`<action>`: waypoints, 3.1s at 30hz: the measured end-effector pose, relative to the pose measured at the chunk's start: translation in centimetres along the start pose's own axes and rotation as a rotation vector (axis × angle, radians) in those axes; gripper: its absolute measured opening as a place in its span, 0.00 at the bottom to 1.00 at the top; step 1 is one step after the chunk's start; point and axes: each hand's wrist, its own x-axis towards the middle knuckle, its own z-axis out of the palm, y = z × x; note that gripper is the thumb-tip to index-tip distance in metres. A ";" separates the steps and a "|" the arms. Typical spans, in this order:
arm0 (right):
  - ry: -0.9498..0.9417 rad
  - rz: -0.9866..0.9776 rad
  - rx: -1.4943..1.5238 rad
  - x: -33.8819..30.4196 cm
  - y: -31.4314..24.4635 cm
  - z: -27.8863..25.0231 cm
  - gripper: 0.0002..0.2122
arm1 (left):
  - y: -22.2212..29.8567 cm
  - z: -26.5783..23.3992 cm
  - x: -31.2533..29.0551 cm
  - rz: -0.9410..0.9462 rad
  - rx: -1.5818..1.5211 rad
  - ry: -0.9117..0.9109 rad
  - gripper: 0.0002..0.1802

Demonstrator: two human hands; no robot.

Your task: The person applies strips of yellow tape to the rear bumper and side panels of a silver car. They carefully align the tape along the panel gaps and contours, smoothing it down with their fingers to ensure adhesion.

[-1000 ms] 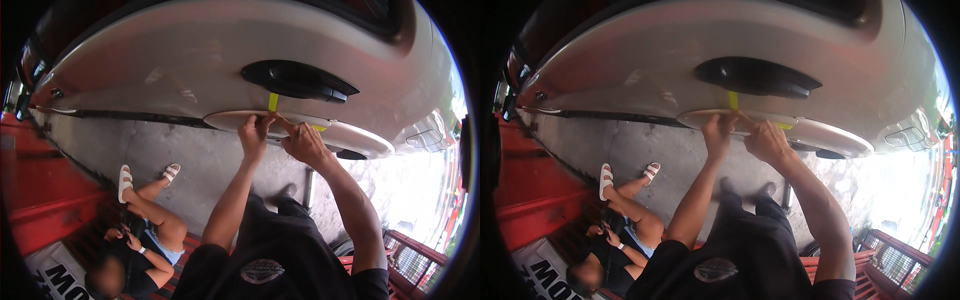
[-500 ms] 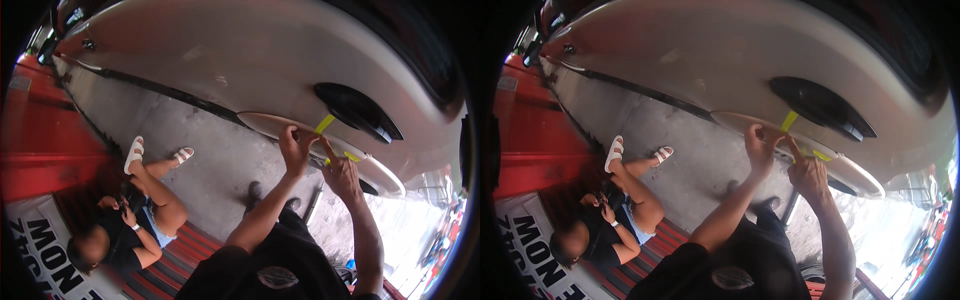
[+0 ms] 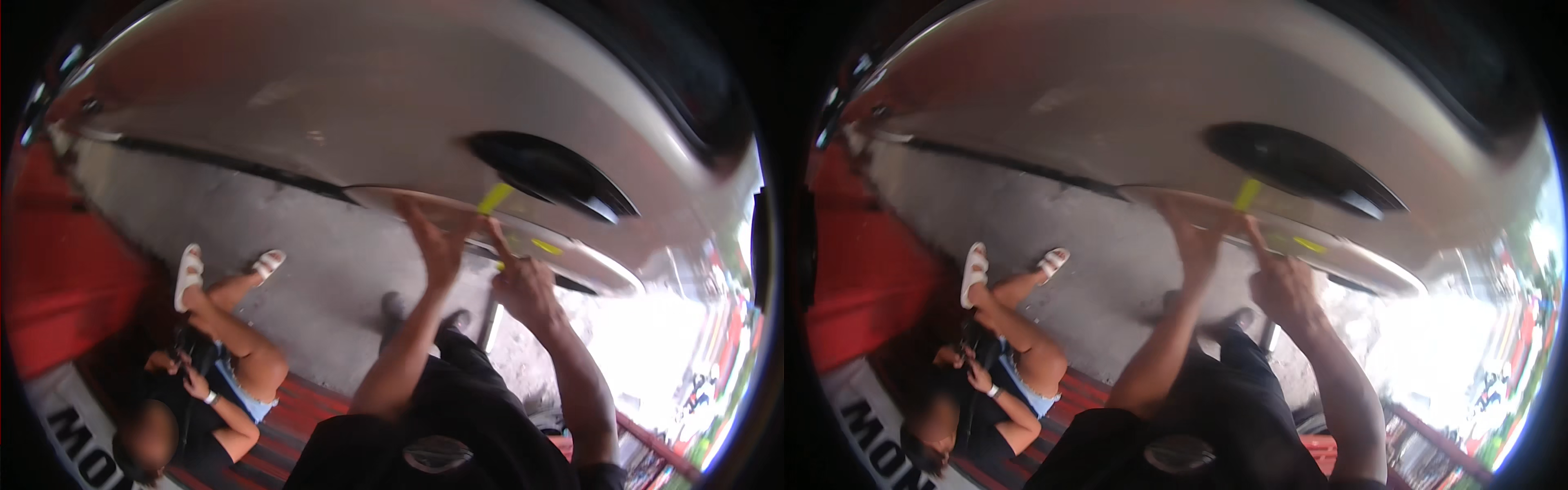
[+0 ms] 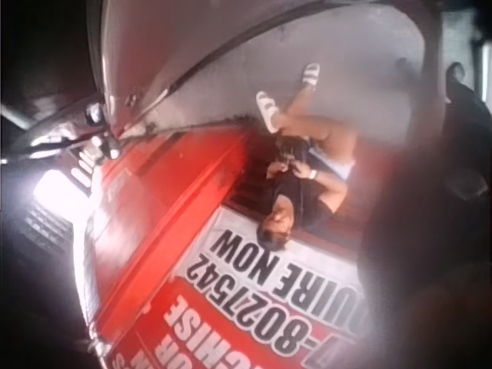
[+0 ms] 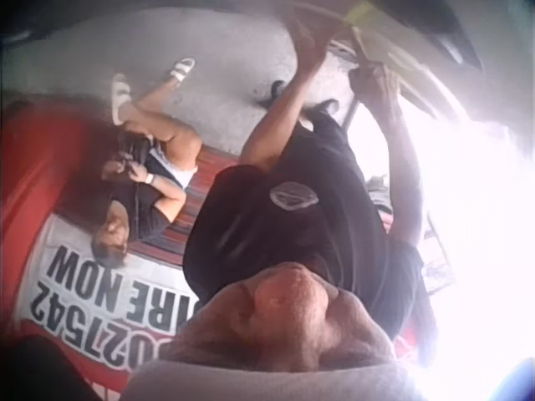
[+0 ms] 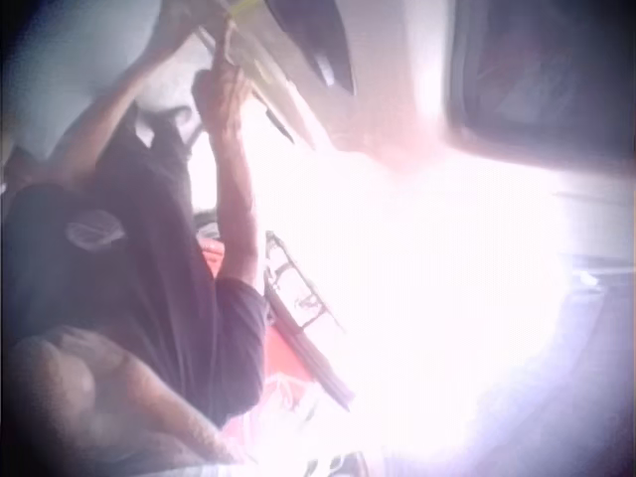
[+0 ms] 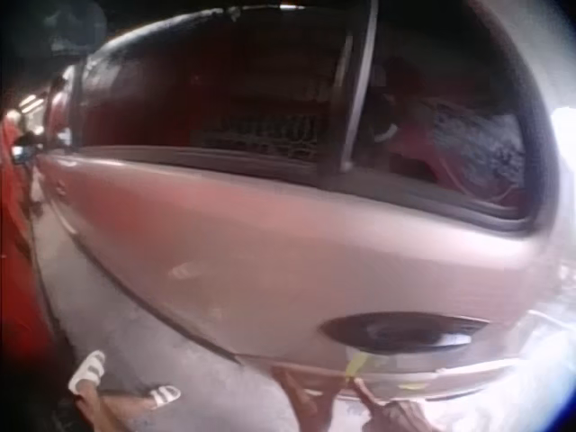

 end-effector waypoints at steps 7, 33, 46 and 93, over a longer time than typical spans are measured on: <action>-0.021 0.054 0.035 -2.8 0.1 -1.0 0.46 | 2.3 -0.1 0.3 -0.189 0.124 -0.090 0.78; 0.385 0.323 1.239 -15.0 7.2 3.8 0.33 | 10.5 -2.6 -1.1 0.370 0.436 -0.078 0.42; 0.364 0.374 1.380 -20.6 7.8 8.0 0.27 | 24.7 3.7 0.8 0.966 0.737 -0.384 0.22; 0.039 0.463 1.260 -36.2 24.8 18.8 0.26 | 23.5 -0.4 -4.8 0.640 0.796 -0.127 0.17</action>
